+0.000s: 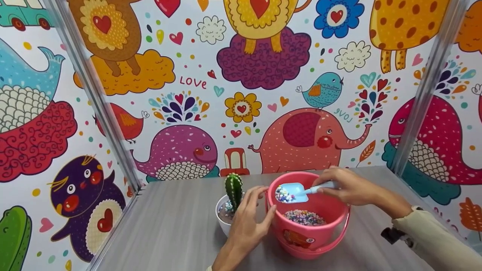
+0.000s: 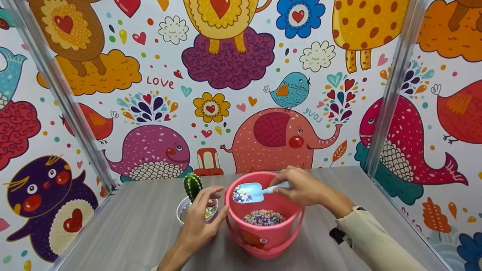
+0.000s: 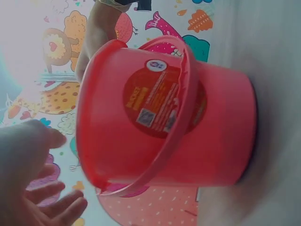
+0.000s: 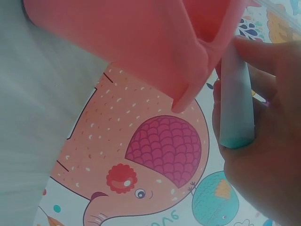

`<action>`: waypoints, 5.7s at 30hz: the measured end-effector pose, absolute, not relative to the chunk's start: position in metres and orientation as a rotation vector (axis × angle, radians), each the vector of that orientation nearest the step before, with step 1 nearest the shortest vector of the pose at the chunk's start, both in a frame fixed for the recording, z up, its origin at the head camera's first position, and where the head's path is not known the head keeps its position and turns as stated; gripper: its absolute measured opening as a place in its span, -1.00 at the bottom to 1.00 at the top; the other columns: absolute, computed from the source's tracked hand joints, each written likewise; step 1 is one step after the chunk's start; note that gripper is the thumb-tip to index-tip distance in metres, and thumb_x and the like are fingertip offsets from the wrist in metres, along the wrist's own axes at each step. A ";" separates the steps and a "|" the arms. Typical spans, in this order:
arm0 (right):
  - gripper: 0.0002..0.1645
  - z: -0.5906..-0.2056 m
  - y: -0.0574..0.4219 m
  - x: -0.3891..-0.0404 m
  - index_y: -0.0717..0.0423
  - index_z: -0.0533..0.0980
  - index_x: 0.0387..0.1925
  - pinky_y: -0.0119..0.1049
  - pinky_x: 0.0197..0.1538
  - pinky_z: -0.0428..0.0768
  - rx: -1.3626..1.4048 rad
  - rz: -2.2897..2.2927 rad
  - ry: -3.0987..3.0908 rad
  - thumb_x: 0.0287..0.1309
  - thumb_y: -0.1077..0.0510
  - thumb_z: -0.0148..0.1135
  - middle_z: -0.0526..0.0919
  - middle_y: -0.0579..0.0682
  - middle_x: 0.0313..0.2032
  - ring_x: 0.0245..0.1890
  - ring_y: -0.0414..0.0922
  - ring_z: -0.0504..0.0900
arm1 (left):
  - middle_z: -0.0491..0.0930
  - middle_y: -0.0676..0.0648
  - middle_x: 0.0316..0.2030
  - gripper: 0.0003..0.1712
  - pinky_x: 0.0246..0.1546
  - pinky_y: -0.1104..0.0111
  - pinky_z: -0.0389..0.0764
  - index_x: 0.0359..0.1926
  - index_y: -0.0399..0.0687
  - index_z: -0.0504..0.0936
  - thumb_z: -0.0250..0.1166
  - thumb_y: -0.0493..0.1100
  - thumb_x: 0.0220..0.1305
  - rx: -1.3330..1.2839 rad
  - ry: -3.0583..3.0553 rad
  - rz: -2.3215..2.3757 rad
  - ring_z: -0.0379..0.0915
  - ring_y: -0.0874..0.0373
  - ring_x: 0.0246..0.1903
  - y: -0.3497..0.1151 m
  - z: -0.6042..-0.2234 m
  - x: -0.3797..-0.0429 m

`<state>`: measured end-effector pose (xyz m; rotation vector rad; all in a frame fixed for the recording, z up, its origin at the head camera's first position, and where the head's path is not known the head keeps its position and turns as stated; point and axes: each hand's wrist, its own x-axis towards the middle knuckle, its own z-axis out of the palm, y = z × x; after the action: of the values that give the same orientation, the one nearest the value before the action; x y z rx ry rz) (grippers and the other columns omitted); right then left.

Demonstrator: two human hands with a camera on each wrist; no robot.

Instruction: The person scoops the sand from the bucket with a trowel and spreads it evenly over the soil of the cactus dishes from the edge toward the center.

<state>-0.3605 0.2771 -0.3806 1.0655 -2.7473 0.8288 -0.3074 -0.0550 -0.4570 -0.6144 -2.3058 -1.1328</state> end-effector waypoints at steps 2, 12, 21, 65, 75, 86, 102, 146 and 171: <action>-0.72 -0.378 0.275 -0.360 -0.16 0.79 0.08 -0.25 -0.07 0.84 1.055 0.797 -2.745 0.37 0.00 0.48 0.79 -0.11 0.03 0.13 0.05 0.66 | 0.64 0.04 0.23 -0.46 0.10 0.29 0.79 0.37 0.05 0.59 0.44 0.04 0.48 -0.640 -2.275 -1.116 0.65 0.20 0.13 -0.060 -0.454 -0.305; -0.70 -0.369 0.253 -0.361 -0.19 0.78 0.08 -0.40 -0.09 0.74 1.068 0.736 -2.736 0.38 -0.07 0.48 0.77 -0.21 -0.06 0.01 -0.09 0.65 | 0.70 0.12 -0.09 -0.77 -0.14 0.38 0.79 0.09 0.11 0.71 0.42 -0.18 0.47 -0.659 -2.070 -1.095 0.66 0.32 -0.16 -0.105 -0.443 -0.308; -0.68 -0.364 0.238 -0.358 -0.20 0.78 0.10 -0.35 -0.02 0.74 1.042 0.681 -2.722 0.36 -0.08 0.49 0.77 -0.24 -0.04 0.04 -0.19 0.64 | 0.70 0.09 -0.08 -0.72 -0.16 0.34 0.79 0.05 -0.04 0.69 0.50 -0.18 0.38 -0.456 -2.072 -1.176 0.70 0.15 -0.13 -0.153 -0.457 -0.325; -0.82 -0.350 0.154 -0.361 -0.06 0.85 -0.12 -0.06 0.02 0.67 0.963 0.168 -2.598 0.22 0.11 0.60 0.87 -0.12 -0.18 -0.08 -0.07 0.69 | 0.38 -0.35 0.51 0.36 0.50 -0.32 0.37 0.61 -0.17 0.22 0.75 0.24 -0.05 -0.531 -2.610 -1.324 0.34 -0.28 0.50 -0.178 -0.505 -0.347; -0.83 -0.349 0.151 -0.359 -0.07 0.85 -0.12 -0.10 -0.02 0.63 0.954 0.135 -2.609 0.24 0.10 0.59 0.87 -0.12 -0.18 -0.08 -0.07 0.67 | 0.34 -0.32 0.40 0.42 0.45 -0.32 0.45 0.62 -0.10 0.22 0.79 0.26 -0.15 -0.363 -2.641 -1.330 0.35 -0.30 0.45 -0.164 -0.502 -0.339; -0.81 -0.345 0.146 -0.357 -0.03 0.85 -0.15 -0.15 -0.08 0.63 0.950 0.062 -2.598 0.21 0.07 0.62 0.88 -0.06 -0.21 -0.13 -0.06 0.66 | 0.33 -0.46 0.52 0.33 0.59 -0.33 0.18 0.62 -0.33 0.16 0.74 -0.08 -0.04 -0.691 -2.505 -1.642 0.26 -0.37 0.54 -0.187 -0.501 -0.345; -0.79 -0.342 0.142 -0.353 -0.05 0.85 -0.13 -0.07 0.00 0.69 0.954 0.055 -2.621 0.20 0.07 0.62 0.88 -0.07 -0.17 -0.08 -0.04 0.69 | 0.28 -0.38 0.49 0.49 0.54 -0.33 0.30 0.66 -0.20 0.14 0.79 0.19 -0.14 -0.519 -2.647 -1.482 0.29 -0.31 0.49 -0.178 -0.499 -0.341; -0.79 -0.345 0.130 -0.347 -0.03 0.86 -0.19 -0.16 -0.13 0.65 0.943 -0.095 -2.410 0.11 0.09 0.69 0.87 -0.03 -0.21 -0.16 -0.04 0.66 | 0.35 -0.30 0.39 0.40 0.46 -0.32 0.44 0.64 -0.14 0.24 0.75 0.25 -0.11 -0.403 -2.694 -1.441 0.40 -0.21 0.38 -0.176 -0.494 -0.337; -0.76 -0.352 0.127 -0.348 -0.06 0.86 -0.22 -0.19 -0.11 0.59 0.928 -0.150 -2.241 0.01 0.10 0.74 0.85 -0.06 -0.21 -0.11 -0.05 0.62 | 0.36 -0.19 0.26 0.36 0.42 -0.23 0.52 0.56 -0.10 0.36 0.77 0.34 -0.19 -0.260 -2.726 -1.390 0.42 -0.12 0.29 -0.166 -0.494 -0.336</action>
<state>-0.3481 0.1267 -0.3520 0.9281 -2.2406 -0.1501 -0.3363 -0.1656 -0.4937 -0.2596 -2.7255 -1.3902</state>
